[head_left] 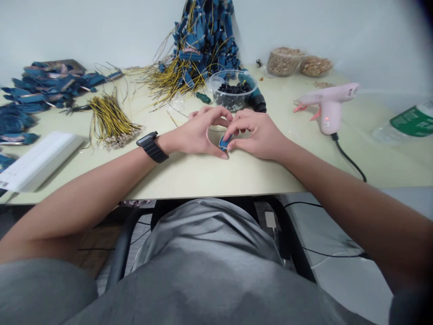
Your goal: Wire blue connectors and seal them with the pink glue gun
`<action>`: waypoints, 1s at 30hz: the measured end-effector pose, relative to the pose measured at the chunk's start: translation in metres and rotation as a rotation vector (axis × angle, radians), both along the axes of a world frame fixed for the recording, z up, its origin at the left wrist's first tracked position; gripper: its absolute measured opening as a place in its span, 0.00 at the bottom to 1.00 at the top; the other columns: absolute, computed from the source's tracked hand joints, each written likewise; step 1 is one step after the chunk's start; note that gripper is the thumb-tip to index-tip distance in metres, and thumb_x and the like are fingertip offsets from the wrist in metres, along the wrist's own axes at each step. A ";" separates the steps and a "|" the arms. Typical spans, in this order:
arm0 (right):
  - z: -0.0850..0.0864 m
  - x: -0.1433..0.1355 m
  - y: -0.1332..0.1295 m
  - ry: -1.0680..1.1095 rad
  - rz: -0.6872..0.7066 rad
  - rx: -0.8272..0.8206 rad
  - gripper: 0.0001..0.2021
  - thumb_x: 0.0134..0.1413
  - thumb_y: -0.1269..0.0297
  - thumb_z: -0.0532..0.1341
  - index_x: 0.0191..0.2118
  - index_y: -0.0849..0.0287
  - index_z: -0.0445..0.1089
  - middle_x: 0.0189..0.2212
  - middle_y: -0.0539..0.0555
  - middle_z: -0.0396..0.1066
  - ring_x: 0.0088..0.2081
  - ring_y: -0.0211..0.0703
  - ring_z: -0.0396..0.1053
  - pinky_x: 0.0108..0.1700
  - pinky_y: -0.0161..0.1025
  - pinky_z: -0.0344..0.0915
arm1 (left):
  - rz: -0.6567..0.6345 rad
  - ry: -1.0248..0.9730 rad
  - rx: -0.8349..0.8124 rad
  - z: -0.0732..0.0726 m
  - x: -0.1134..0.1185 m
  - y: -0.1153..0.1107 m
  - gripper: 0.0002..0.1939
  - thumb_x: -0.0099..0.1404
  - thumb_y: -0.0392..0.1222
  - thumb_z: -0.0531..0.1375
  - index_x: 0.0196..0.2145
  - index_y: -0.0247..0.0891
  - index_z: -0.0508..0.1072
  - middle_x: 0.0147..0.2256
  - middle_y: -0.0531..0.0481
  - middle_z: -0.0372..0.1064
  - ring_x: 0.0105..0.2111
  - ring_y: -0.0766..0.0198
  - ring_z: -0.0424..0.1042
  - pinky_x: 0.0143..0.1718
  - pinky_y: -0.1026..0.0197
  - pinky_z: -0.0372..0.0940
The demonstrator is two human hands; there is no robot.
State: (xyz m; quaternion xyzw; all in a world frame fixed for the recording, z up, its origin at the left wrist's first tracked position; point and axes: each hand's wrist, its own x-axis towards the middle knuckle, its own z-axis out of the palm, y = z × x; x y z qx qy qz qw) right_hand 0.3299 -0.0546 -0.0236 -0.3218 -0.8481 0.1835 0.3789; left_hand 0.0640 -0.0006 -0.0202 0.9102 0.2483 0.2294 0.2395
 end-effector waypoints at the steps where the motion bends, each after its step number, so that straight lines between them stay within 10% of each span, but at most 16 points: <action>1: 0.001 0.000 0.000 -0.004 -0.006 -0.006 0.06 0.54 0.66 0.82 0.38 0.51 0.90 0.39 0.53 0.81 0.46 0.53 0.74 0.54 0.50 0.70 | 0.010 0.012 0.010 0.001 0.000 -0.001 0.63 0.48 0.86 0.82 0.71 0.50 0.75 0.65 0.38 0.78 0.74 0.29 0.70 0.79 0.20 0.59; 10: 0.012 0.004 -0.005 0.091 -0.217 -0.133 0.09 0.62 0.60 0.83 0.38 0.55 0.86 0.33 0.51 0.76 0.34 0.43 0.67 0.38 0.42 0.63 | 0.141 0.041 0.147 0.001 -0.002 -0.006 0.54 0.53 0.88 0.79 0.61 0.48 0.76 0.63 0.38 0.80 0.72 0.28 0.66 0.75 0.24 0.58; 18: 0.023 0.001 -0.012 0.230 -0.147 -0.788 0.27 0.77 0.38 0.77 0.35 0.58 0.79 0.19 0.48 0.66 0.18 0.33 0.53 0.19 0.38 0.43 | 0.224 0.026 0.289 0.001 0.008 -0.022 0.55 0.58 0.89 0.76 0.67 0.48 0.74 0.68 0.34 0.77 0.76 0.22 0.61 0.78 0.22 0.49; 30: 0.023 0.002 -0.008 0.358 0.044 -0.956 0.15 0.80 0.66 0.76 0.37 0.57 0.76 0.21 0.48 0.72 0.20 0.34 0.66 0.21 0.31 0.61 | 0.227 0.024 0.449 -0.008 0.015 -0.029 0.48 0.71 0.83 0.70 0.72 0.47 0.73 0.69 0.32 0.77 0.82 0.20 0.58 0.81 0.22 0.41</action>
